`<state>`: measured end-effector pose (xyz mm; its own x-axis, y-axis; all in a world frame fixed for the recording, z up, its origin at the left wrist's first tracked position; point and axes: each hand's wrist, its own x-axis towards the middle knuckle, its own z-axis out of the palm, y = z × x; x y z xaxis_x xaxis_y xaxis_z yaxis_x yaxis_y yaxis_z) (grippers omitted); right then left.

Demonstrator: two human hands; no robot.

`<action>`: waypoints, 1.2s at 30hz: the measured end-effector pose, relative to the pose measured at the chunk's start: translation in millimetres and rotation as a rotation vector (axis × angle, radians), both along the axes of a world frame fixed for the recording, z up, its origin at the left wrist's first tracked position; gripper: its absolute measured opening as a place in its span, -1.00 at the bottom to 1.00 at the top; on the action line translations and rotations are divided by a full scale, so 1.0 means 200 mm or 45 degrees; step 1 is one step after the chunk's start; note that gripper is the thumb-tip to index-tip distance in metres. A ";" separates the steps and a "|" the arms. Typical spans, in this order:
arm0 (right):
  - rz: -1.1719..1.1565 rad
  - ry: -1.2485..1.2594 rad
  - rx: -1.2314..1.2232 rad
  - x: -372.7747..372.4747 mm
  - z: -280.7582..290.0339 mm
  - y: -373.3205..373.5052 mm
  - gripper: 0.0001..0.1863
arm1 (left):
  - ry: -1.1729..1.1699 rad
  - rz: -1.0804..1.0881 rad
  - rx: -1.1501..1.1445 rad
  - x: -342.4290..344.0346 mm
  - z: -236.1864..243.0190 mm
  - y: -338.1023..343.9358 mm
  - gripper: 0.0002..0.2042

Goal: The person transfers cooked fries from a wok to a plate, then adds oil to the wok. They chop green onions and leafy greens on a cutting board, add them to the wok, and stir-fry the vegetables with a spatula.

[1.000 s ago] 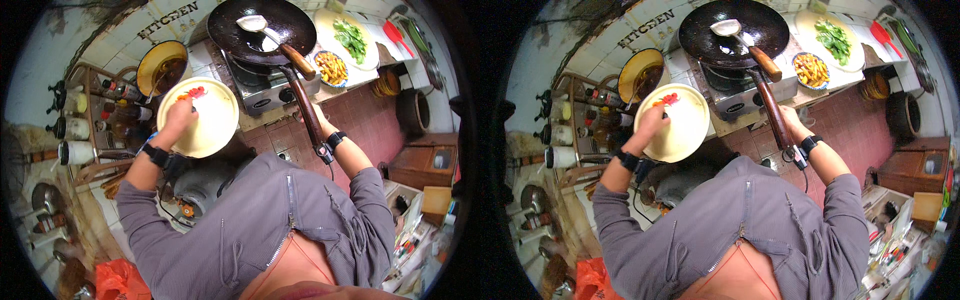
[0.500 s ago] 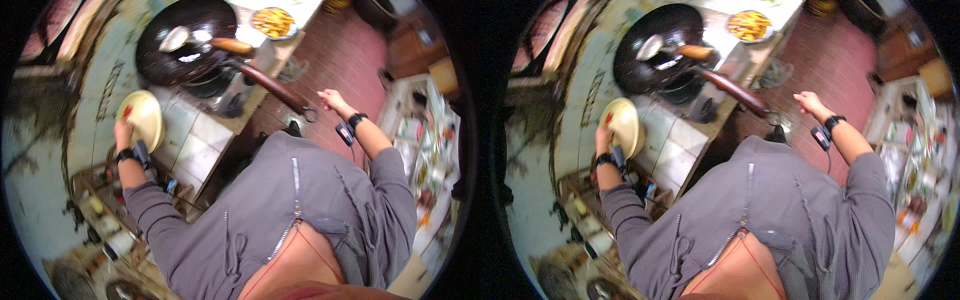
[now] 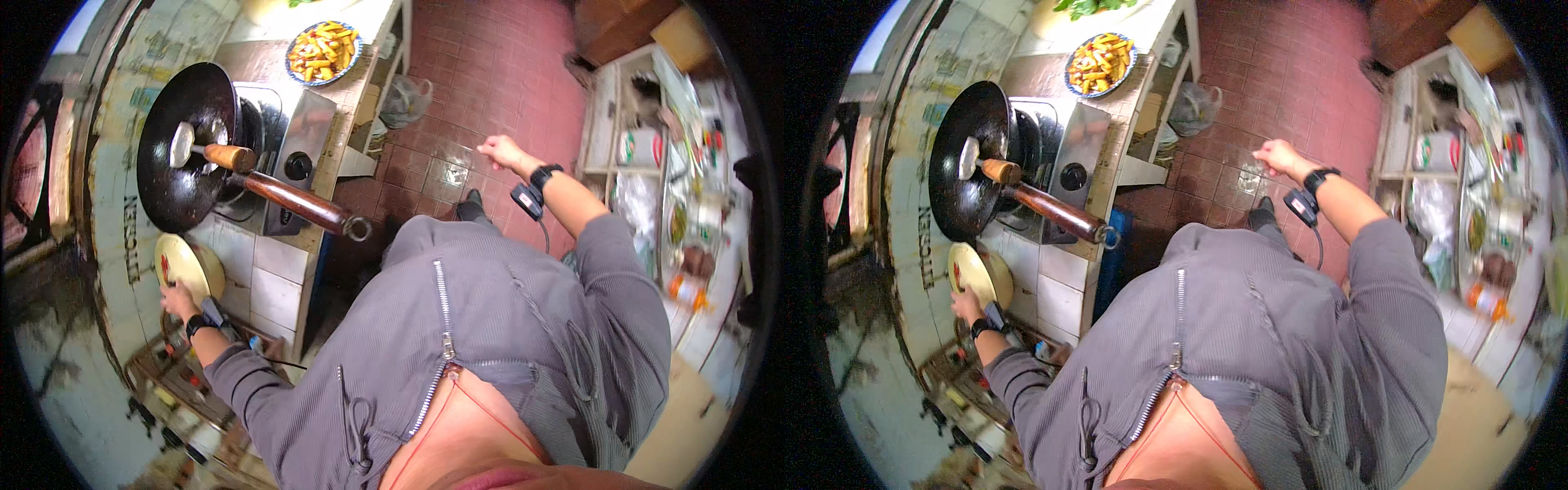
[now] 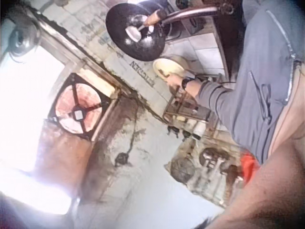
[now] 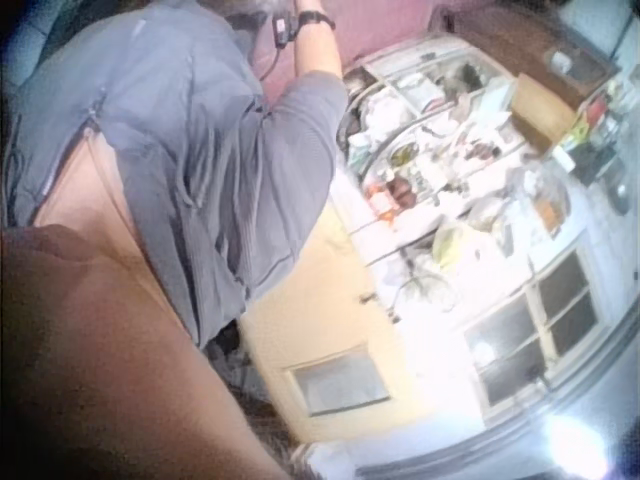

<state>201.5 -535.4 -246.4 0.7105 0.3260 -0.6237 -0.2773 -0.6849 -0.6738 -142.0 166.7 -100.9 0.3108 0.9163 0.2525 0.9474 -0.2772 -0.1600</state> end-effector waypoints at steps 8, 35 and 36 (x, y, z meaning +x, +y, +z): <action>-0.051 0.247 0.020 0.34 -0.13 -0.41 -0.80 | -0.065 0.313 -0.091 0.11 -0.08 -1.04 -0.55; 0.720 0.057 -0.284 1.04 -0.85 0.16 -0.73 | 0.596 -0.284 0.025 0.00 -0.35 -1.36 -0.36; 0.606 0.047 -0.230 1.08 -0.95 0.20 -0.74 | 0.817 -0.252 0.076 -0.03 -0.41 -1.62 -0.37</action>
<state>416.9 -495.3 -436.2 0.4861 0.4927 -0.7218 0.0726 -0.8459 -0.5284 -148.0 -156.5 -182.1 0.5766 0.8170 0.0106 0.5920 -0.4088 -0.6945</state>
